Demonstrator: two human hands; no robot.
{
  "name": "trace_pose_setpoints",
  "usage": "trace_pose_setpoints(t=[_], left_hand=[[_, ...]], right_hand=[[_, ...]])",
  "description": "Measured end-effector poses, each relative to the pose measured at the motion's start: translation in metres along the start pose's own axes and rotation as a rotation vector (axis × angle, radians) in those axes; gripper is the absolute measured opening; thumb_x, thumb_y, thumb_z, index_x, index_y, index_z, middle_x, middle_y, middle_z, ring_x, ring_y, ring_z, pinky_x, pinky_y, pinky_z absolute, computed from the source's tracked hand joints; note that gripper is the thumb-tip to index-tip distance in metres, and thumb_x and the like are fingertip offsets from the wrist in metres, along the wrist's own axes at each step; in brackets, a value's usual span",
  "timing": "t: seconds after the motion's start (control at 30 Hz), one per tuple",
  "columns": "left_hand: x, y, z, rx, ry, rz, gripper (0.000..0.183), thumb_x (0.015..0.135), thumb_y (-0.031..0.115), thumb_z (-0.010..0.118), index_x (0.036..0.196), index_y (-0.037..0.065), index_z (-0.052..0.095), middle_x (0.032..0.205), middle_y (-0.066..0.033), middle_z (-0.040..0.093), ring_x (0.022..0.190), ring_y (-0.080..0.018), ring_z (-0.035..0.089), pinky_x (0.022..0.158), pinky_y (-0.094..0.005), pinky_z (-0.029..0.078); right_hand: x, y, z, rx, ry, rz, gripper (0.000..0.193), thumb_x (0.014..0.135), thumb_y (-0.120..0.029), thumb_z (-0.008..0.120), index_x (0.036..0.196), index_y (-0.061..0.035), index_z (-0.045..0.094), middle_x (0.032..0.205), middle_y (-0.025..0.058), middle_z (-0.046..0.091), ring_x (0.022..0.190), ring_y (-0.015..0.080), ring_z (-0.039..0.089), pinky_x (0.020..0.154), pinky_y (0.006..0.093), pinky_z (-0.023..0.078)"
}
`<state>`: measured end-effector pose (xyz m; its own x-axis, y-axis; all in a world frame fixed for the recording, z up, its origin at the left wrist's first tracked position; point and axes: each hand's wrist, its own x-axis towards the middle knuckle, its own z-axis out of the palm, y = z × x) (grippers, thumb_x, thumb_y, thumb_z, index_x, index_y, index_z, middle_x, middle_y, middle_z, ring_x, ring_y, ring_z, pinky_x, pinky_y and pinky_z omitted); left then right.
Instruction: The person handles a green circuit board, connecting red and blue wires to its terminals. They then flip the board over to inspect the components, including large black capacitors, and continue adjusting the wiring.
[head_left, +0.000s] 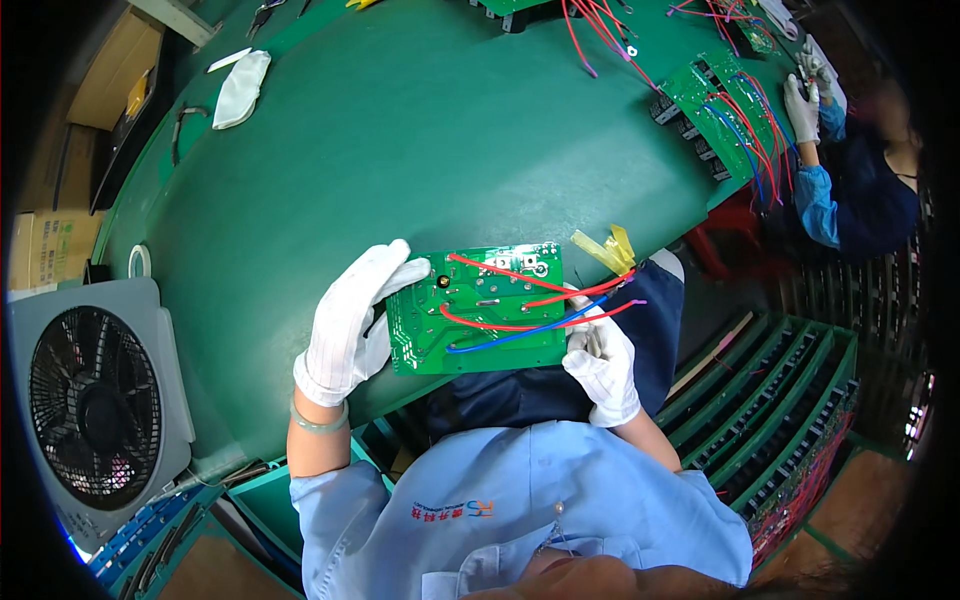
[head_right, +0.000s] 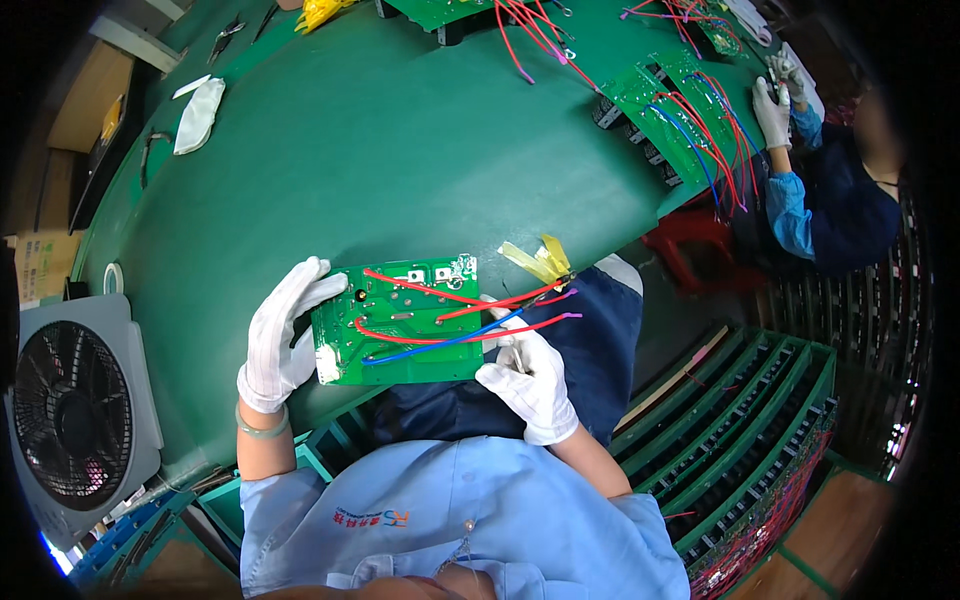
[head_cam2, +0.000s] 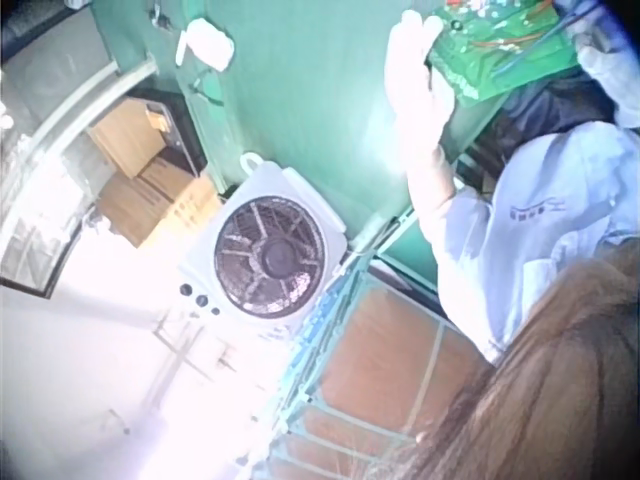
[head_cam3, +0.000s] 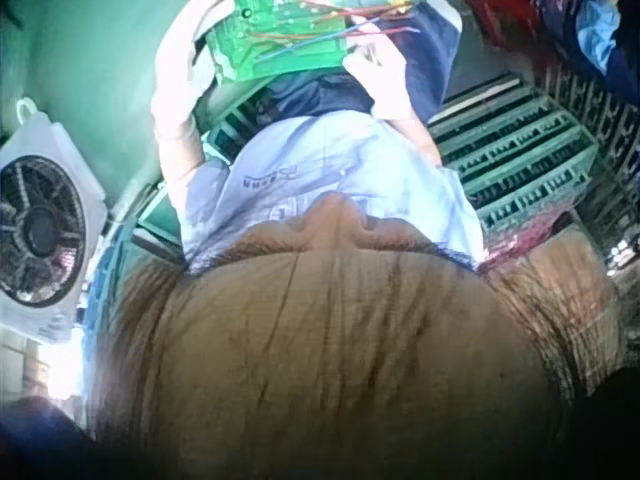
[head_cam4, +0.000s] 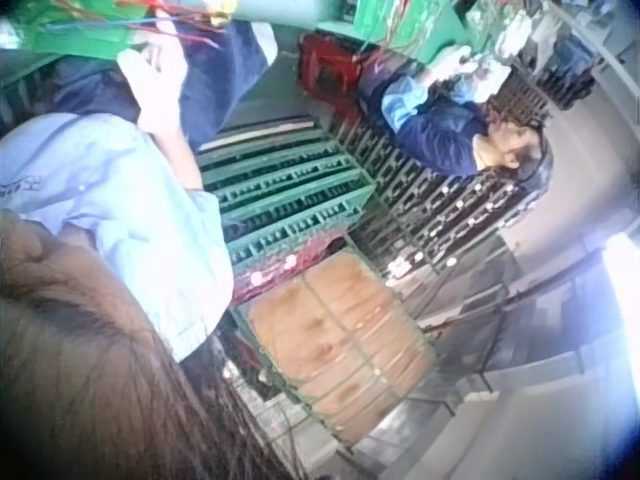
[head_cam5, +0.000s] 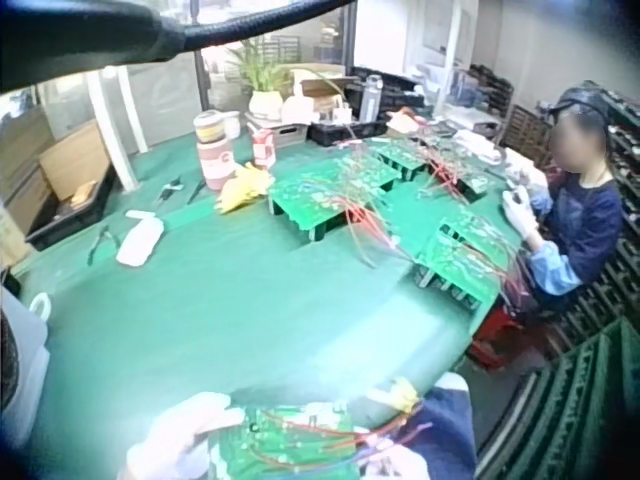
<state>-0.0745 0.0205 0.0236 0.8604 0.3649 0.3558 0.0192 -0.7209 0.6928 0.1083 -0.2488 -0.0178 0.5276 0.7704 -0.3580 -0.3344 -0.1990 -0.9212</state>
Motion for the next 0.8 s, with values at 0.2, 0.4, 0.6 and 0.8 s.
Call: trace_pose_setpoints(t=[0.2,0.4,0.6,0.8], left_hand=[[0.001,-0.001,0.001,0.041,-0.010,0.008,0.056,0.079,-0.009,0.064,0.134,-0.004,0.056,0.117,-0.0141,0.073,0.112,-0.0340,0.068,0.109,-0.0423,0.045],[-0.001,-0.003,0.001,0.058,-0.013,0.003,0.055,0.080,-0.007,0.065,0.134,-0.004,0.056,0.118,-0.0130,0.073,0.112,-0.0345,0.068,0.109,-0.0436,0.045],[0.001,-0.001,-0.002,0.116,-0.024,0.045,0.051,0.080,-0.007,0.064,0.131,-0.002,0.059,0.119,-0.0121,0.073,0.112,-0.0351,0.067,0.109,-0.0450,0.046],[0.004,0.003,-0.003,0.105,-0.018,0.059,0.052,0.079,-0.009,0.063,0.130,-0.001,0.060,0.119,-0.0121,0.072,0.113,-0.0353,0.067,0.108,-0.0461,0.046]], right_hand=[[0.001,0.010,-0.001,0.030,-0.046,-0.082,0.084,0.082,-0.014,0.085,0.152,0.0012,0.041,0.102,0.0014,0.062,0.064,0.0021,0.041,0.057,0.0199,0.035],[0.012,-0.004,0.009,0.213,-0.149,-0.108,0.094,0.085,-0.010,0.082,0.157,0.0053,0.023,0.109,0.0008,0.063,0.079,0.0017,0.043,0.069,0.0208,0.037],[0.008,-0.010,0.004,0.073,-0.112,-0.011,0.117,0.075,-0.018,0.088,0.162,-0.0040,0.011,0.100,-0.0031,0.057,0.074,0.0037,0.043,0.068,0.0196,0.037],[0.009,-0.022,0.004,-0.114,-0.065,-0.093,0.122,0.072,-0.013,0.091,0.162,-0.0054,0.009,0.090,-0.0026,0.056,0.077,0.0062,0.048,0.074,0.0237,0.040]])
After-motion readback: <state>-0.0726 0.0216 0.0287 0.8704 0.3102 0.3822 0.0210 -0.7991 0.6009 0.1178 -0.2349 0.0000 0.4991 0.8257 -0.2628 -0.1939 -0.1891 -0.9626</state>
